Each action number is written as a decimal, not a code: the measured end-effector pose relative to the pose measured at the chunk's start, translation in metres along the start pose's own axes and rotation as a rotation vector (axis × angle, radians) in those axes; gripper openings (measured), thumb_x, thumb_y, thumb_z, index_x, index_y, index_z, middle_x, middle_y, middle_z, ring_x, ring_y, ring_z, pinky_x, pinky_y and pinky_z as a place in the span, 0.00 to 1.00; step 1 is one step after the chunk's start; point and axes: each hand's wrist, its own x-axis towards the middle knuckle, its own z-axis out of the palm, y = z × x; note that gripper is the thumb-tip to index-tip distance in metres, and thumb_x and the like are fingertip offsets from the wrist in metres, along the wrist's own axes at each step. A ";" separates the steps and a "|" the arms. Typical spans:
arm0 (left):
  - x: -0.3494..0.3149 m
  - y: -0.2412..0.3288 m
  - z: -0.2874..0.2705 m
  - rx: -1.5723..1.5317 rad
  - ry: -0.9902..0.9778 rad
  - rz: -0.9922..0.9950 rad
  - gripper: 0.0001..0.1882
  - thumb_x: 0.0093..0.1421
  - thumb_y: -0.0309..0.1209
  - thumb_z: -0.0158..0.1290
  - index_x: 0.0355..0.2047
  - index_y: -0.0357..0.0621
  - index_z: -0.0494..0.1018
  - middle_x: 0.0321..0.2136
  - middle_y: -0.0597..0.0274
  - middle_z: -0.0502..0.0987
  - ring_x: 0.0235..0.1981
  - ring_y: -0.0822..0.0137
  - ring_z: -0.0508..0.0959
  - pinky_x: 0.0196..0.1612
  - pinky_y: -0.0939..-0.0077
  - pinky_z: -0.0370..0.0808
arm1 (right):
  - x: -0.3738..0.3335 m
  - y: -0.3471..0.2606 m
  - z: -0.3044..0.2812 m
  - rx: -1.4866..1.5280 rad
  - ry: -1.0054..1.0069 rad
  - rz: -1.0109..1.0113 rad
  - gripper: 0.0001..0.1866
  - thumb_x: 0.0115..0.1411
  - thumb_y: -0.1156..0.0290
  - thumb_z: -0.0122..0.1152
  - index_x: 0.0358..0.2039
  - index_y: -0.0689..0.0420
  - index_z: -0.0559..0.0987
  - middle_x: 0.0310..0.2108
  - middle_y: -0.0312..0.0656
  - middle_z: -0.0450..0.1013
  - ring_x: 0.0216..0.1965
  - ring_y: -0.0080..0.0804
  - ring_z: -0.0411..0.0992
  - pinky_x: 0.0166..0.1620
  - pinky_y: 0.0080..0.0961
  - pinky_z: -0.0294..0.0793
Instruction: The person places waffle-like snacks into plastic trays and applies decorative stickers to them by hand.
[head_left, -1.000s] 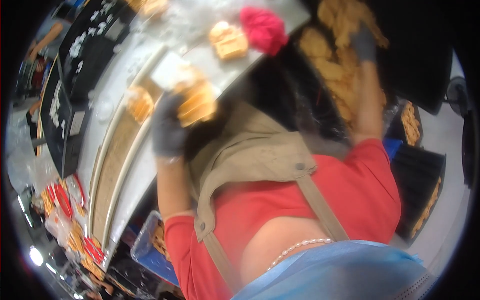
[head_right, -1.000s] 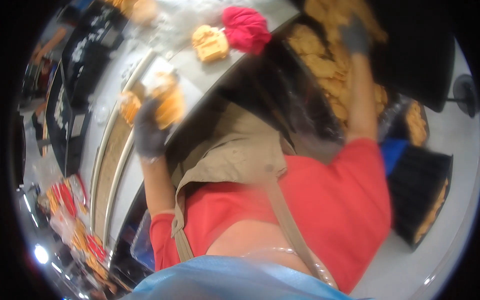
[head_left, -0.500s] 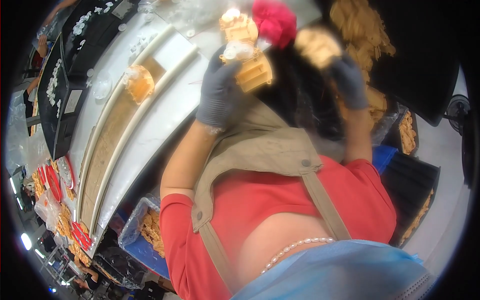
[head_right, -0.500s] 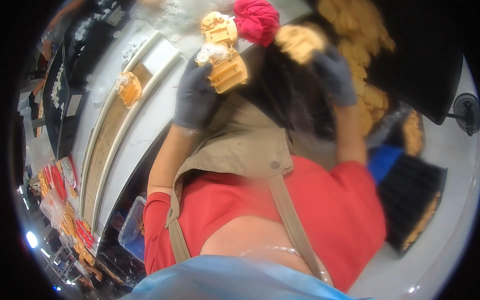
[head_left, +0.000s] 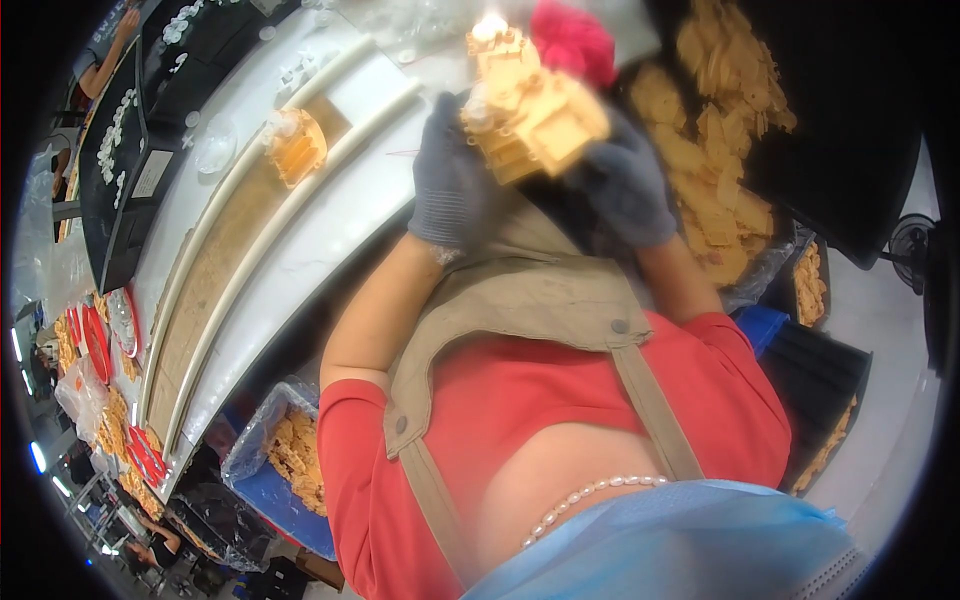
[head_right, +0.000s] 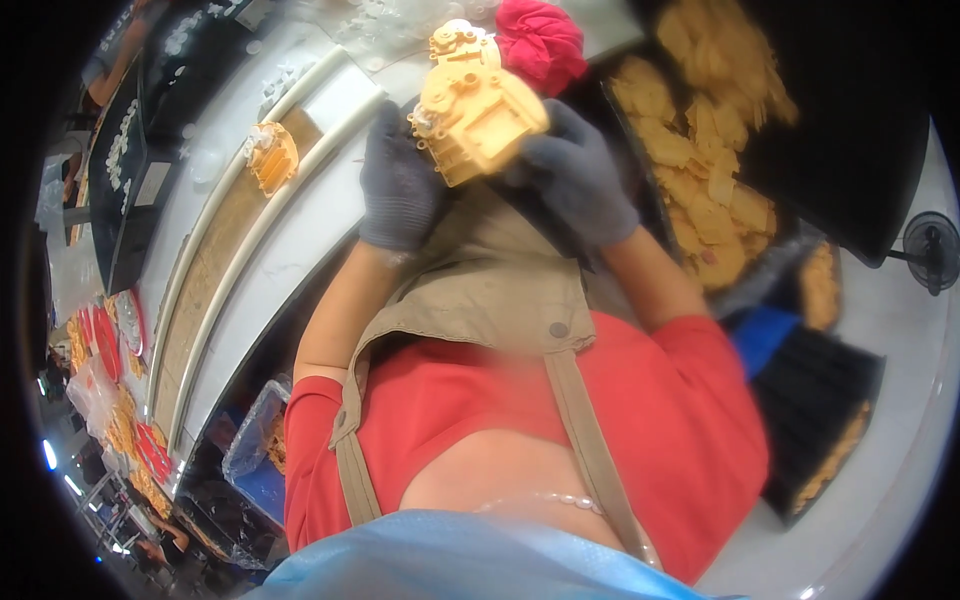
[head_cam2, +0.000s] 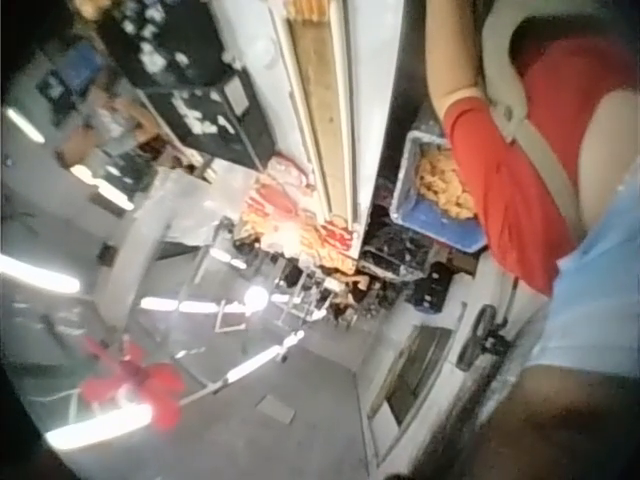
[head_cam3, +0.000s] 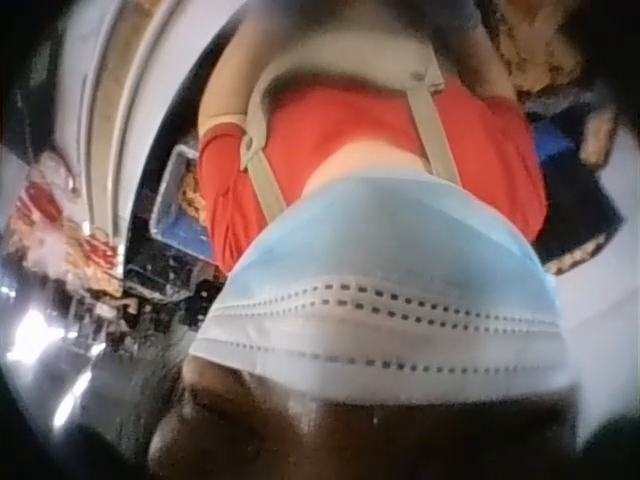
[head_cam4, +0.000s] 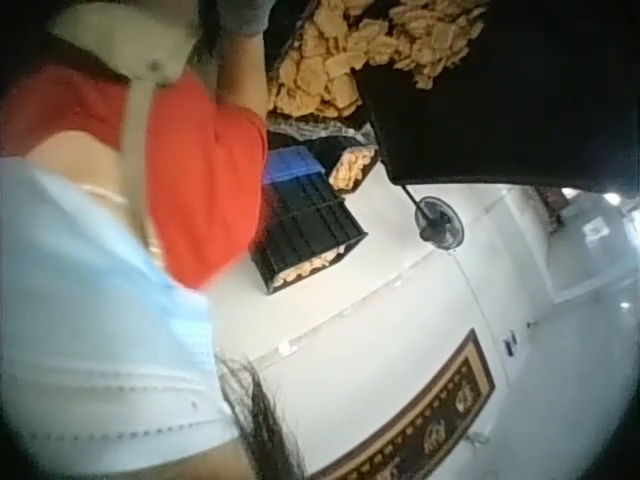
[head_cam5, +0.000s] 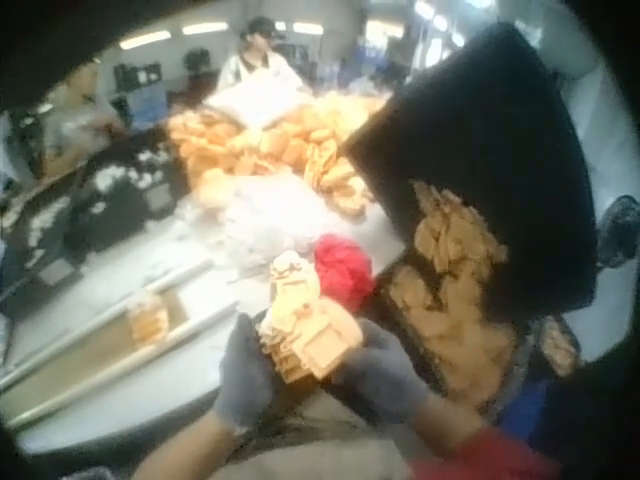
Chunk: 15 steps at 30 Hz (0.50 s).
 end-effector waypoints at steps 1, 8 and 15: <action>-0.002 0.008 0.010 -0.003 -0.005 -0.004 0.26 0.63 0.45 0.41 0.53 0.36 0.60 0.47 0.50 0.69 0.48 0.57 0.72 0.51 0.64 0.70 | 0.001 0.004 0.002 -0.002 0.006 -0.003 0.15 0.52 0.78 0.54 0.42 0.63 0.70 0.33 0.41 0.71 0.29 0.25 0.71 0.35 0.19 0.71; -0.005 0.019 0.013 -0.090 0.086 0.069 0.23 0.60 0.36 0.51 0.50 0.37 0.61 0.46 0.53 0.68 0.46 0.62 0.72 0.48 0.67 0.73 | 0.005 0.012 0.020 -0.256 0.000 0.130 0.12 0.53 0.72 0.59 0.38 0.63 0.72 0.31 0.38 0.72 0.30 0.21 0.70 0.35 0.18 0.70; -0.004 0.019 0.002 0.323 0.172 0.260 0.25 0.57 0.34 0.56 0.50 0.37 0.61 0.44 0.56 0.71 0.44 0.66 0.73 0.45 0.74 0.74 | 0.019 0.006 0.009 -0.965 0.014 0.131 0.14 0.55 0.63 0.60 0.35 0.61 0.75 0.27 0.34 0.71 0.30 0.18 0.66 0.35 0.18 0.67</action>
